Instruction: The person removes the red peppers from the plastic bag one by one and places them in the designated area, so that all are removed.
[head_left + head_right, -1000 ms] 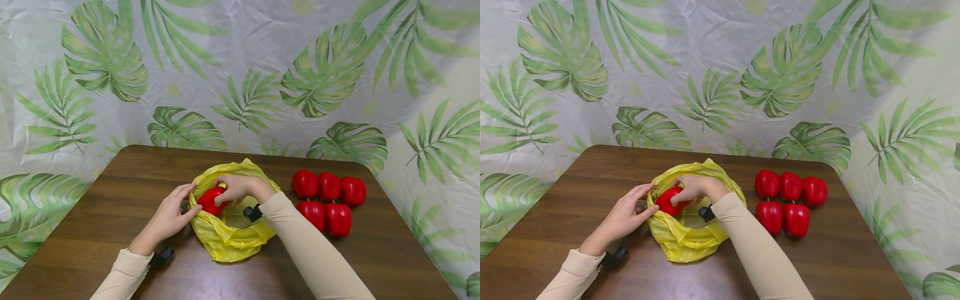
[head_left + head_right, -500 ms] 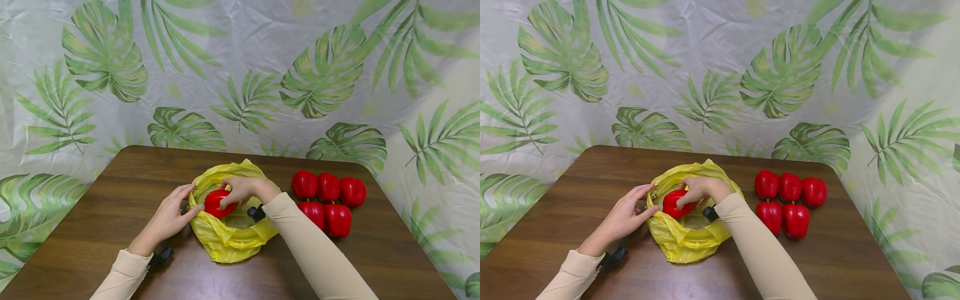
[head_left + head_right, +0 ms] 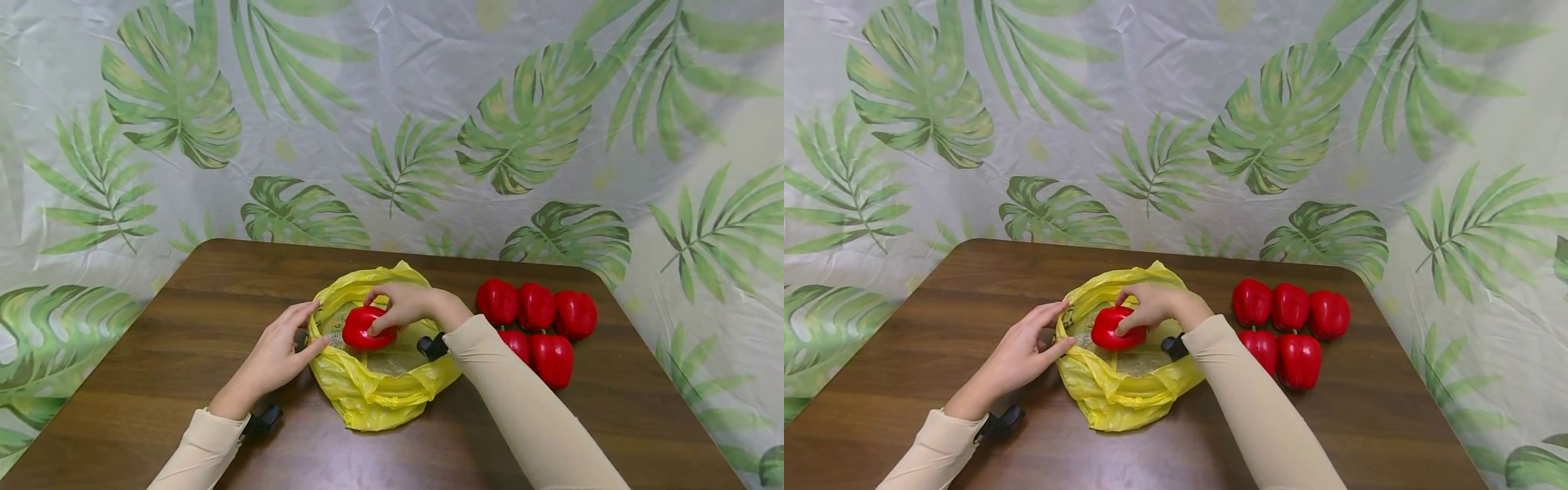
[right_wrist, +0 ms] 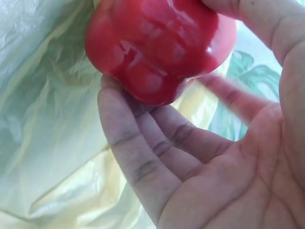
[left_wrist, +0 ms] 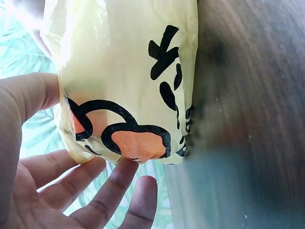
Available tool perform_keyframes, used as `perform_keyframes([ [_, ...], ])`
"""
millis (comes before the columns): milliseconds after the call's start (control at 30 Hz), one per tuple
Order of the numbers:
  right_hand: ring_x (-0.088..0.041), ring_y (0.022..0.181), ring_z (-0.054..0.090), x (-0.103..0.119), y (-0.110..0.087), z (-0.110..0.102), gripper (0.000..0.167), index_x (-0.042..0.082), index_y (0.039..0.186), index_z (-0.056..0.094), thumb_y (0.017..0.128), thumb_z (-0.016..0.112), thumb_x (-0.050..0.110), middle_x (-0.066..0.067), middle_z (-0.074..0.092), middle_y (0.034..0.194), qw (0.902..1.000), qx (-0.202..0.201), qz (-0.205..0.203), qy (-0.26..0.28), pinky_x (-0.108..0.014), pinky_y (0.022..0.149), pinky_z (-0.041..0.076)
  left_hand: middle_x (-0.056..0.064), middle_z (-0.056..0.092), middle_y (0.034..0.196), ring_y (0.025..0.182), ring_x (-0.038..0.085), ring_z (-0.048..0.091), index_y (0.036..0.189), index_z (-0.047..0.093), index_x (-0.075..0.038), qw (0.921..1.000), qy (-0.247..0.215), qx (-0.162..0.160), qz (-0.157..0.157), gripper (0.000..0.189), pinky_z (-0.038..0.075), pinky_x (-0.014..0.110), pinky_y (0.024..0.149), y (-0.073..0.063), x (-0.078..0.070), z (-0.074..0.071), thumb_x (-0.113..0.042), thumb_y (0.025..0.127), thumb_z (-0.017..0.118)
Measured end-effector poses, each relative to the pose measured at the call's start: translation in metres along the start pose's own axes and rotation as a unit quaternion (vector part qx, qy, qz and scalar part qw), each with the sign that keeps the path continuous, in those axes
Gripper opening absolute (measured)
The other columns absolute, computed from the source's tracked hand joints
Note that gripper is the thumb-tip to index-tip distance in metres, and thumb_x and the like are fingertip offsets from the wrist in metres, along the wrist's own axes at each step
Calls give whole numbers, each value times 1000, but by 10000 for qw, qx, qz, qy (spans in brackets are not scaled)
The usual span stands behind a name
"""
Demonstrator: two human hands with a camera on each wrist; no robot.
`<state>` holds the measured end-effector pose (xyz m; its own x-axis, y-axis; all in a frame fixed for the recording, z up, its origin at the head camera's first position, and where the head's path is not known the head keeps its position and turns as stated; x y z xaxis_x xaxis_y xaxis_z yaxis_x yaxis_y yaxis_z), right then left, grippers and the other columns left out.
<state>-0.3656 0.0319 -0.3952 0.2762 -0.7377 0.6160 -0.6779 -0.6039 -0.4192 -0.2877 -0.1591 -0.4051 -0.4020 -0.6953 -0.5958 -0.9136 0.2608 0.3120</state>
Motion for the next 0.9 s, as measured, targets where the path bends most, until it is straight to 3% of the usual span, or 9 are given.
perform_keyframes([
  [167, -20, 101, 71, -8, -10, -7, 61, 21, 153, 54, 98, 77, 29, -14, 66, 135, 9992, 48, -52, 400, -42, 93, 64, 16, 55, 158, 116, 28, 65, 158, 51, -2, 10000, 3, 5, 22, 68, 55, 29, 75, 0, 0, 0, -28, 101, 78],
  [300, -21, 105, 71, -13, -20, -17, 64, 23, 158, 50, 100, 75, 33, -15, 65, 136, 9991, -54, -96, 399, -48, 99, 62, 16, 55, 158, 116, 28, 65, 158, 51, -2, 10000, 3, -10, 29, 68, 54, 28, 74, -1, -1, 0, -27, 101, 77],
  [533, -24, 108, 71, -25, -46, -34, 65, 25, 162, 46, 103, 73, 32, -17, 62, 145, 9972, -286, -117, 676, -49, 100, 61, 17, 55, 158, 114, 27, 66, 158, 50, -2, 9999, 18, -9, 99, 68, 53, 27, 72, 3, -5, 4, -29, 101, 76],
  [700, -26, 114, 70, -34, -64, -46, 64, 25, 161, 45, 104, 73, 28, -18, 64, 140, 9951, -429, -139, 877, -50, 101, 61, 17, 55, 158, 116, 29, 67, 159, 49, -2, 9999, 25, -29, 115, 68, 54, 29, 73, 2, -6, 2, -29, 102, 76],
  [900, -29, 115, 70, -51, -82, -59, 63, 29, 159, 45, 103, 73, 32, -22, 64, 141, 9939, -631, -12, 900, -45, 94, 63, 17, 54, 158, 117, 30, 67, 159, 49, -2, 10000, 54, -46, 66, 68, 54, 29, 73, -2, -4, -4, -28, 102, 75],
])
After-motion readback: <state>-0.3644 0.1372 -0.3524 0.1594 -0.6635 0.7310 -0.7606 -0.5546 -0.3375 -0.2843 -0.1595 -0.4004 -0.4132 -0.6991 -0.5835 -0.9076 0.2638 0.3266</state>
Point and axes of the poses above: each hand's wrist, its own y-axis towards the middle knuckle, its own z-axis out of the palm, x = y × z, the point moved 9 cm from there along y, towards the middle knuckle
